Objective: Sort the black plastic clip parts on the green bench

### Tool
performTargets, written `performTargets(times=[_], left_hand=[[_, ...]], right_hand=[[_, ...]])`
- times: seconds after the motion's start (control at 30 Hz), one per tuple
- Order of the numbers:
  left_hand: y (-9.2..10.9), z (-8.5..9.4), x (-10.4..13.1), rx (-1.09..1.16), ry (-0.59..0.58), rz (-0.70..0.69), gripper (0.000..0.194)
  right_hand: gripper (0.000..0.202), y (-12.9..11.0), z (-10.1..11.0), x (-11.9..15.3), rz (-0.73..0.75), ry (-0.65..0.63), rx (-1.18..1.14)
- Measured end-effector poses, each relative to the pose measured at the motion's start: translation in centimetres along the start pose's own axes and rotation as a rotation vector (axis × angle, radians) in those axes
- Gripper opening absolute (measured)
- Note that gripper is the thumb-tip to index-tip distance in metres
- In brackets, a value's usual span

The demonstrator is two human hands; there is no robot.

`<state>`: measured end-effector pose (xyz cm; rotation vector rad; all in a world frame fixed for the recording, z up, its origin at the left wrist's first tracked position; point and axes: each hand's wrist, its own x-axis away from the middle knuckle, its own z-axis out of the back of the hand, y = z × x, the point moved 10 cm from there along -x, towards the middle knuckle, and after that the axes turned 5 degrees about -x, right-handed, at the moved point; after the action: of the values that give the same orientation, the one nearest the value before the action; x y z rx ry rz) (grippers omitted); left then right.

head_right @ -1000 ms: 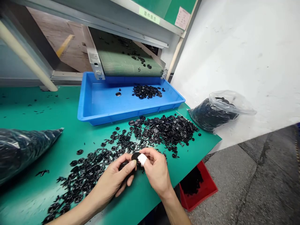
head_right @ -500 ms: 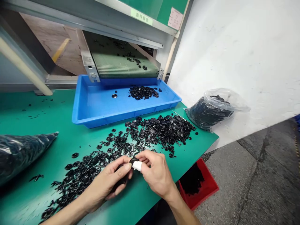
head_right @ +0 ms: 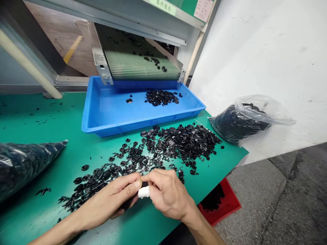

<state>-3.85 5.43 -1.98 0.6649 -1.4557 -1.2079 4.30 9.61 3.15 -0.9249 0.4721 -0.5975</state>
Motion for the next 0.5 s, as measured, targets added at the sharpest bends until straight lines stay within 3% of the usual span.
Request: performTargets(times=[0.1,0.2,0.23,0.3,0.37,0.5], left_hand=[[-1.0,0.2,-0.5,0.131,0.028,0.042,0.041],[-1.2,1.2,-1.3,0.293,0.102,0.016,0.039],[-1.2,1.5,-1.5,0.349,0.119,0.0,0.038],[-0.9,2.1,-1.5,0.458,0.149,-0.034,0.038],[-0.6,2.5,-1.4,0.53,0.17,-0.071,0.038],[-0.4,2.4,-1.0,0.575,0.153,-0.094,0.035]], right_hand=[[0.024,1.3,-0.4,-0.7,-0.091,0.02,-0.102],[0.026,2.6,-0.3,-3.2,-0.126,-0.028,-0.149],[0.028,2.7,0.0,-4.5,-0.107,-0.04,-0.108],[0.034,2.3,1.8,-7.6,-0.023,0.07,0.194],[0.035,3.4,1.9,-10.6,-0.116,0.06,0.489],[0.024,4.4,1.5,-14.4,-0.214,0.127,0.556]])
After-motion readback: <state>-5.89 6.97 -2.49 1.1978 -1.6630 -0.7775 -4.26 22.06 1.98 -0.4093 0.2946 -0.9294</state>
